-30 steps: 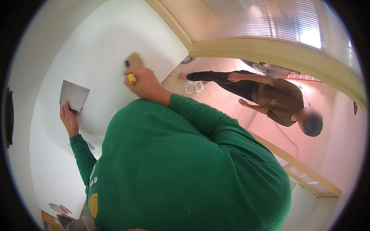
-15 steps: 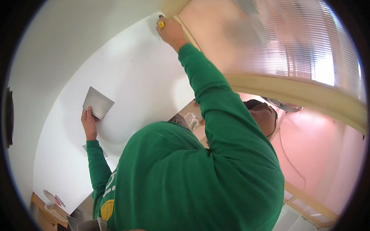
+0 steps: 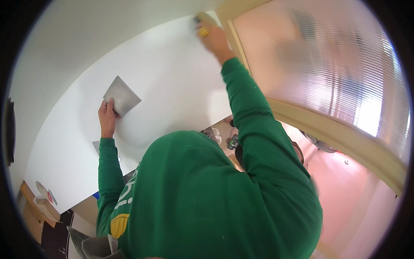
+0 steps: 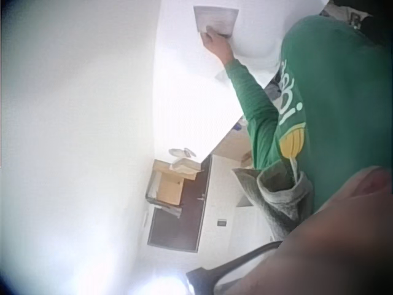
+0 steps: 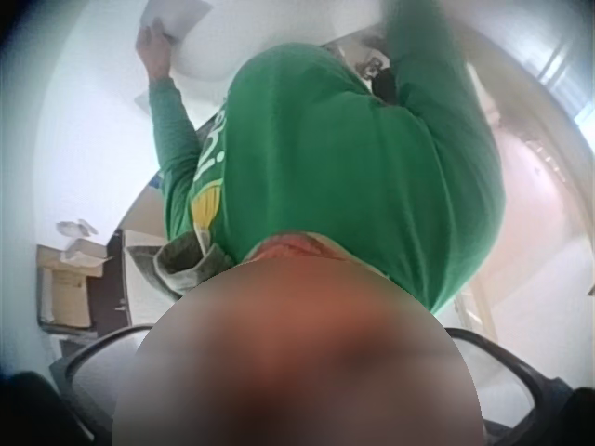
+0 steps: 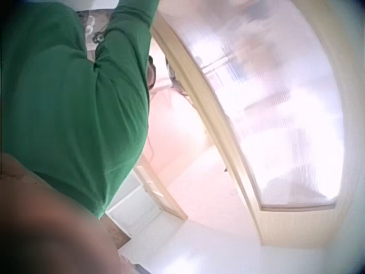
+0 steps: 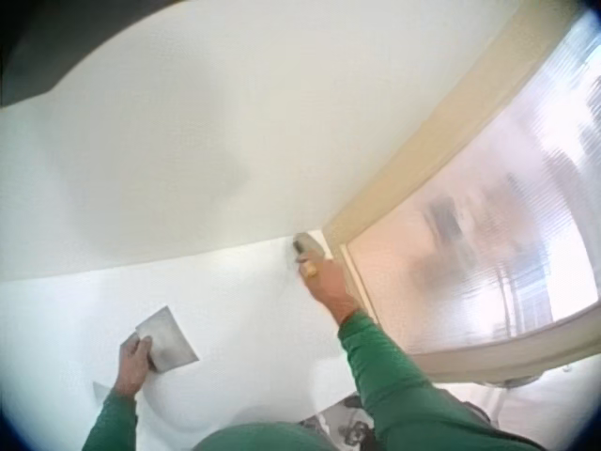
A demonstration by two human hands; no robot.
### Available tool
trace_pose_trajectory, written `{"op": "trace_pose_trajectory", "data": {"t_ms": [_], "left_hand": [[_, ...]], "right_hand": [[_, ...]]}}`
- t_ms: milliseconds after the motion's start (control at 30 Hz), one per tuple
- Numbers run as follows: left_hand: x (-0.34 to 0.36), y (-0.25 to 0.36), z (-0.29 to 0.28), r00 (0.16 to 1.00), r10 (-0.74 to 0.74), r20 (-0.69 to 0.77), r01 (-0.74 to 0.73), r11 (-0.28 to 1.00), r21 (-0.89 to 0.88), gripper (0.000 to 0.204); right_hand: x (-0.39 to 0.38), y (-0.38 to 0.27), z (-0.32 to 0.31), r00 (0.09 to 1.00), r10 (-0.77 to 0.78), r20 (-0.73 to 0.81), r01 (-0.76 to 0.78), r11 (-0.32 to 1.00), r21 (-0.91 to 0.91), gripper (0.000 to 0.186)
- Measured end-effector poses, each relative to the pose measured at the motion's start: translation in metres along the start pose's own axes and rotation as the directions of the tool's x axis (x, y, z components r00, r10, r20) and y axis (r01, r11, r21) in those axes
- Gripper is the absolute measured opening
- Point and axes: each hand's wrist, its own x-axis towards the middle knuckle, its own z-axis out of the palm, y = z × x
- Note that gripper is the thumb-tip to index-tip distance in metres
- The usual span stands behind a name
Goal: The person retrieves a putty knife and applies a white compound to a wall section using a brush and trowel. They repeatedly load the trowel from a container and smooth the surface while another person works nearby.
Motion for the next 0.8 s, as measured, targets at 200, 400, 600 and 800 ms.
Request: {"op": "trace_pose_trajectory", "data": {"t_ms": [200, 400, 600, 800], "left_hand": [[0.001, -0.004, 0.002, 1.000, -0.005, -0.030, 0.004, 1.000, -0.023, 0.030], [-0.032, -0.006, 0.003, 0.995, -0.050, -0.082, 0.041, 0.993, -0.107, 0.030], [-0.036, 0.002, 0.009, 0.998, 0.001, -0.070, -0.011, 0.990, -0.138, 0.027], [-0.037, -0.010, 0.001, 0.990, -0.041, -0.135, 0.018, 0.986, -0.167, 0.028]], "right_hand": [[-0.101, -0.101, 0.041, 0.848, -0.516, 0.122, 0.476, 0.842, 0.253, 0.020], [-0.041, -0.032, -0.052, 0.999, -0.012, 0.039, 0.006, 0.985, 0.172, 0.019], [-0.027, -0.085, 0.047, 0.919, -0.394, -0.001, 0.380, 0.887, 0.261, 0.026], [-0.104, -0.131, 0.047, 0.735, -0.626, 0.261, 0.529, 0.770, 0.357, 0.026]]}}
